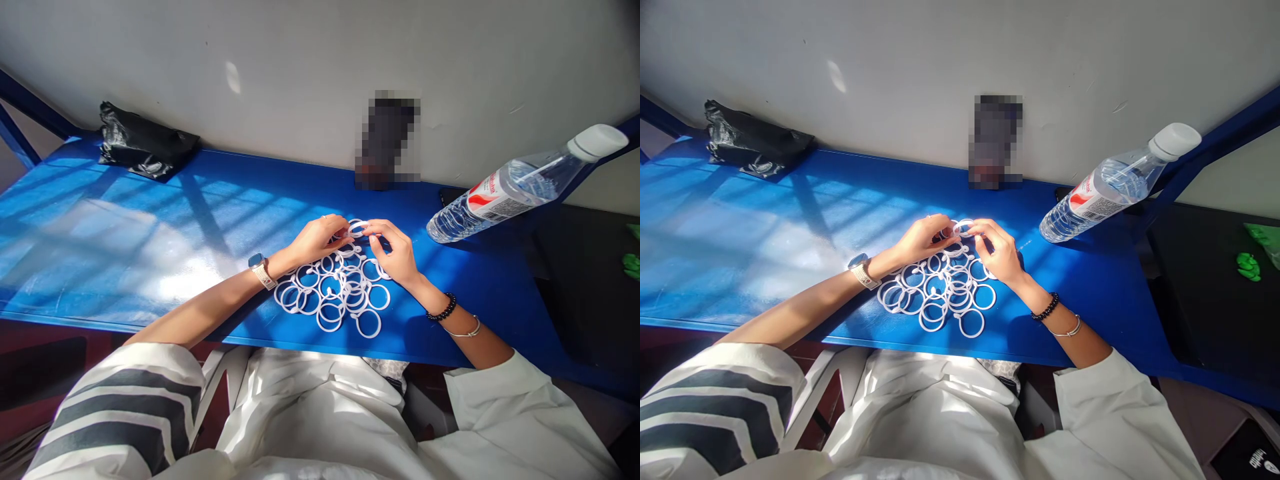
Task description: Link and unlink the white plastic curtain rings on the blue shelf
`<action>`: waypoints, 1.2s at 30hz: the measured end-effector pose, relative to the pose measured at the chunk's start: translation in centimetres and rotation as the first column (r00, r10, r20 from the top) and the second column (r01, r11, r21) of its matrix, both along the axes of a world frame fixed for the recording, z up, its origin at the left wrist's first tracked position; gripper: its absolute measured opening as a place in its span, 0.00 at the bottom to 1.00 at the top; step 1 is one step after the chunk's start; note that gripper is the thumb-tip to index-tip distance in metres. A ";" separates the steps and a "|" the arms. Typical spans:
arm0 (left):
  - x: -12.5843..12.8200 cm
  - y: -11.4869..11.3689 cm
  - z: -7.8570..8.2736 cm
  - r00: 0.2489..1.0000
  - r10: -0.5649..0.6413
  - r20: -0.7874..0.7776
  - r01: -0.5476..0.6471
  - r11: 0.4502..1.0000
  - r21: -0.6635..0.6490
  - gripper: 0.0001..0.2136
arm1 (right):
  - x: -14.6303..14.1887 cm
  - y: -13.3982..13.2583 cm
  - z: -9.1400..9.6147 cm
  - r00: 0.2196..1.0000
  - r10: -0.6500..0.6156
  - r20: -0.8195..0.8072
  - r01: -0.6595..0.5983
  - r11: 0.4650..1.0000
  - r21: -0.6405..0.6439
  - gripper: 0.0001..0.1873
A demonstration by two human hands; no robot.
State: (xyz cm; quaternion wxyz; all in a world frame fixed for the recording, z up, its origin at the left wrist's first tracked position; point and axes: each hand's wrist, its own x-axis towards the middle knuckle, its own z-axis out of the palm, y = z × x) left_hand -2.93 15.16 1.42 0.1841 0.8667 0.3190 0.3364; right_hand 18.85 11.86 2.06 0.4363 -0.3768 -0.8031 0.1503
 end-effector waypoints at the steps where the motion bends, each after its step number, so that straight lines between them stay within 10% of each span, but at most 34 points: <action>1: 0.0 0.0 0.0 1.000 -0.001 0.000 0.001 1.000 0.001 0.09 | 0.0 0.0 0.0 1.000 0.002 0.001 -0.002 1.000 -0.003 0.09; 36: 0.2 0.0 0.4 0.997 0.018 -0.079 -0.017 1.000 0.007 0.23 | 0.1 -0.1 -0.1 0.999 -0.023 0.033 0.026 0.994 -0.106 0.12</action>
